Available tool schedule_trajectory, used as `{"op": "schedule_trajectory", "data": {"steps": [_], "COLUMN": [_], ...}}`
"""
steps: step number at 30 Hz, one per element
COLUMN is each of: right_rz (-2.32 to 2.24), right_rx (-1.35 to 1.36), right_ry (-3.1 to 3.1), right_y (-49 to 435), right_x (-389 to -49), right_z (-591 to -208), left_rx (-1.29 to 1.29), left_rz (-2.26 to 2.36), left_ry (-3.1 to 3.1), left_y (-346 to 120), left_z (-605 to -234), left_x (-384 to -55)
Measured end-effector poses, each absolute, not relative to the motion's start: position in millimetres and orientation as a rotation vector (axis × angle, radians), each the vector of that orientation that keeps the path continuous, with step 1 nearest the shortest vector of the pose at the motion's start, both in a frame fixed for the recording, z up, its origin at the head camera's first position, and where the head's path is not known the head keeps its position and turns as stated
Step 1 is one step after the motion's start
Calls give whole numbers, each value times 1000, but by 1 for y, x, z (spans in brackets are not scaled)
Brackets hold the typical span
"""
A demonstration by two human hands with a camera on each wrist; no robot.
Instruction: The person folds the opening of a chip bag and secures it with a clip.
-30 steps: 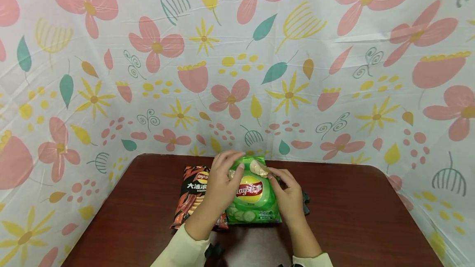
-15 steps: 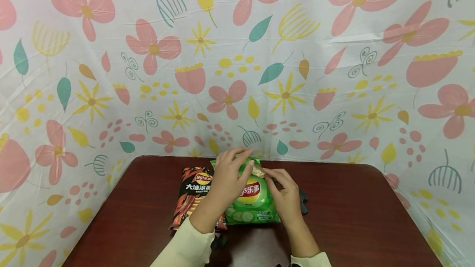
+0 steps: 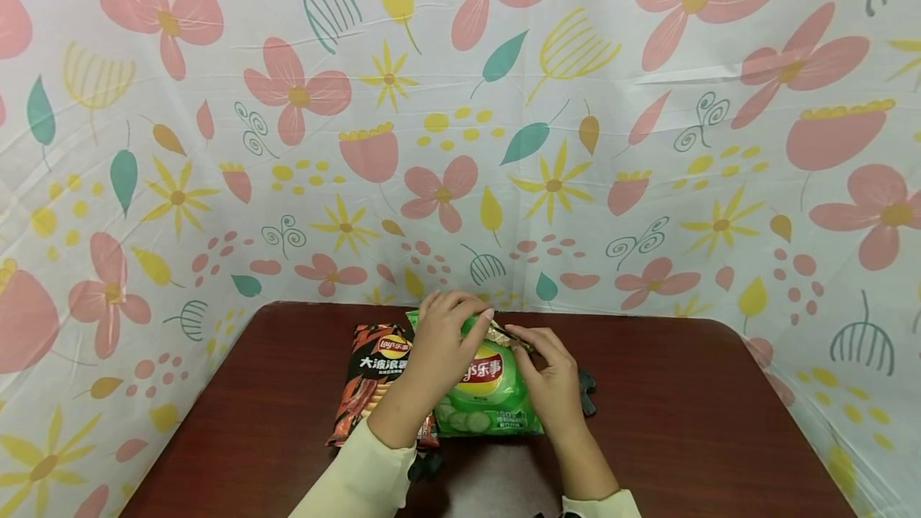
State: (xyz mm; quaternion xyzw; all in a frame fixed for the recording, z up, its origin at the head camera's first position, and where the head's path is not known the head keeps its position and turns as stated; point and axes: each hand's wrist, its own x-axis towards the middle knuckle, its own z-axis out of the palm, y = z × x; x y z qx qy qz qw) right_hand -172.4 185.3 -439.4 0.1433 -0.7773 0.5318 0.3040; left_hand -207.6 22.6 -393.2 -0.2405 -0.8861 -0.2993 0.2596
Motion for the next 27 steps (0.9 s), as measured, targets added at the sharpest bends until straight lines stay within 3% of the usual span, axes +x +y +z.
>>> {"op": "schedule_trajectory", "data": {"steps": [27], "right_rz": [1487], "right_rx": [440], "right_ry": [-2316], "right_y": [200], "right_x": [-189], "right_z": [-473], "left_rx": [-621], "left_rz": [-816], "left_ry": [-2394], "left_y": [26], "left_z": [-397], "left_x": [-211]}}
